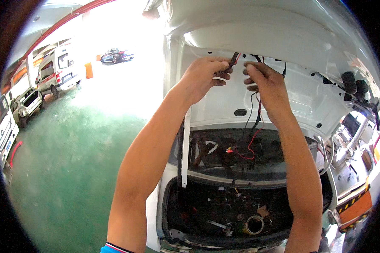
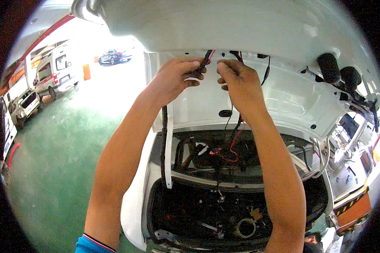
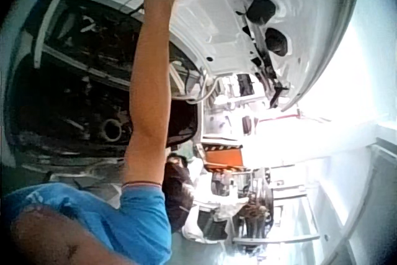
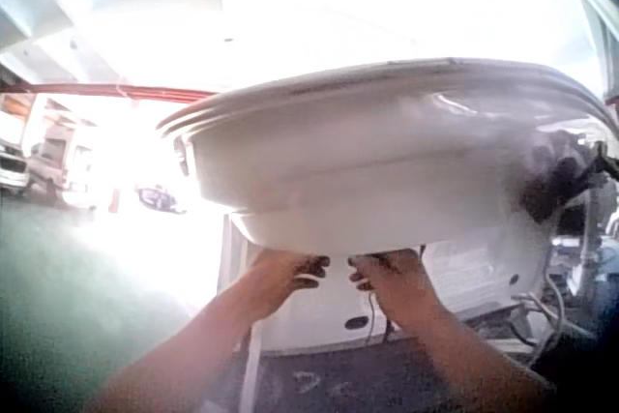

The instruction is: The person works on the wiring inside the open trunk of a white car. They strip wire ends, connect wires using yellow connectors, and secure the wiring along the trunk lid with clips and tape.

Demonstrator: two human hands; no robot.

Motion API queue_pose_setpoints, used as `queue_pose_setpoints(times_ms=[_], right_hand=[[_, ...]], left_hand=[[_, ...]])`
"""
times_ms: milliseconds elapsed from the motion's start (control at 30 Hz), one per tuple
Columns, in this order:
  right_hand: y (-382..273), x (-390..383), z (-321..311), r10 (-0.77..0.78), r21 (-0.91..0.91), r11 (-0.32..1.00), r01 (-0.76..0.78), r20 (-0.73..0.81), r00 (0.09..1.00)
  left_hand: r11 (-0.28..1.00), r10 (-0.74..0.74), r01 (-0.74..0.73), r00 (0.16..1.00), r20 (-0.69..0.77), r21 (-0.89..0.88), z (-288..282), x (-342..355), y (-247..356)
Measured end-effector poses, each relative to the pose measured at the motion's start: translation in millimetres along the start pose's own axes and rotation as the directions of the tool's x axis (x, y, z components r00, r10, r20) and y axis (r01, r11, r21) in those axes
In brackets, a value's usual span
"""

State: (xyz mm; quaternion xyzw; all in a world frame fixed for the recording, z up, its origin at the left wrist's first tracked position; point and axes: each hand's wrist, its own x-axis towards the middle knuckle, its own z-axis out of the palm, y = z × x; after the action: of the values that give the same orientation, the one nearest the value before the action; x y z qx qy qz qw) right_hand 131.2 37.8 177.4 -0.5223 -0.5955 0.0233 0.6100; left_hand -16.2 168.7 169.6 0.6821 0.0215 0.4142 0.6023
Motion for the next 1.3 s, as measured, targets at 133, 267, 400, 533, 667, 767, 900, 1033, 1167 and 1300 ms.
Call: queue_pose_setpoints(times_ms=[133, 267, 400, 533, 667, 767, 900, 1033, 1167, 1300], right_hand=[[4, 19, 14, 0.127, 0.236, 0.964, -0.122, -0.005, 0.992], [12, 28, 16, 0.123, 0.238, 0.964, -0.117, -0.012, 0.992], [12, 20, 15, 0.118, 0.233, 0.967, -0.101, -0.058, 0.991], [13, 17, 4, 0.194, 0.363, 0.911, -0.198, 0.048, 0.98], [10, 11, -3, 0.23, 0.369, 0.898, -0.24, 0.071, 0.971], [1, -14, -12, 0.219, 0.242, 0.942, -0.231, 0.074, 0.973], [-9, -99, -48, 0.197, -0.046, 0.98, -0.192, 0.153, 0.968], [-4, -228, -118, 0.438, -0.168, 0.89, -0.424, 0.048, 0.898], [-12, -309, -145, 0.603, -0.172, 0.773, -0.61, -0.099, 0.792], [-2, -339, -145, 0.613, -0.16, 0.769, -0.619, -0.091, 0.785]], left_hand=[[0.972, 0.056, -0.062, 0.998, 0.034, 0.226, 2, -7, -1], [0.963, 0.053, -0.059, 0.998, 0.029, 0.261, 5, -15, -7], [0.995, 0.067, -0.07, 0.997, 0.044, 0.066, 0, -12, -21], [0.983, 0.007, 0.002, 0.999, 0.05, -0.185, 5, -14, -20], [0.989, -0.024, 0.031, 0.999, 0.048, -0.147, 11, -17, -23], [1.0, 0.0, -0.002, 0.997, -0.075, -0.014, 10, -28, -25], [0.952, 0.16, -0.085, 0.958, -0.24, 0.295, -21, -87, -44], [0.817, 0.119, 0.076, 0.948, -0.296, 0.572, -40, -174, -96], [0.577, 0.091, 0.14, 0.968, -0.233, 0.804, -51, -266, -141], [0.316, -0.006, 0.221, 0.973, -0.231, 0.923, -46, -349, -175]])
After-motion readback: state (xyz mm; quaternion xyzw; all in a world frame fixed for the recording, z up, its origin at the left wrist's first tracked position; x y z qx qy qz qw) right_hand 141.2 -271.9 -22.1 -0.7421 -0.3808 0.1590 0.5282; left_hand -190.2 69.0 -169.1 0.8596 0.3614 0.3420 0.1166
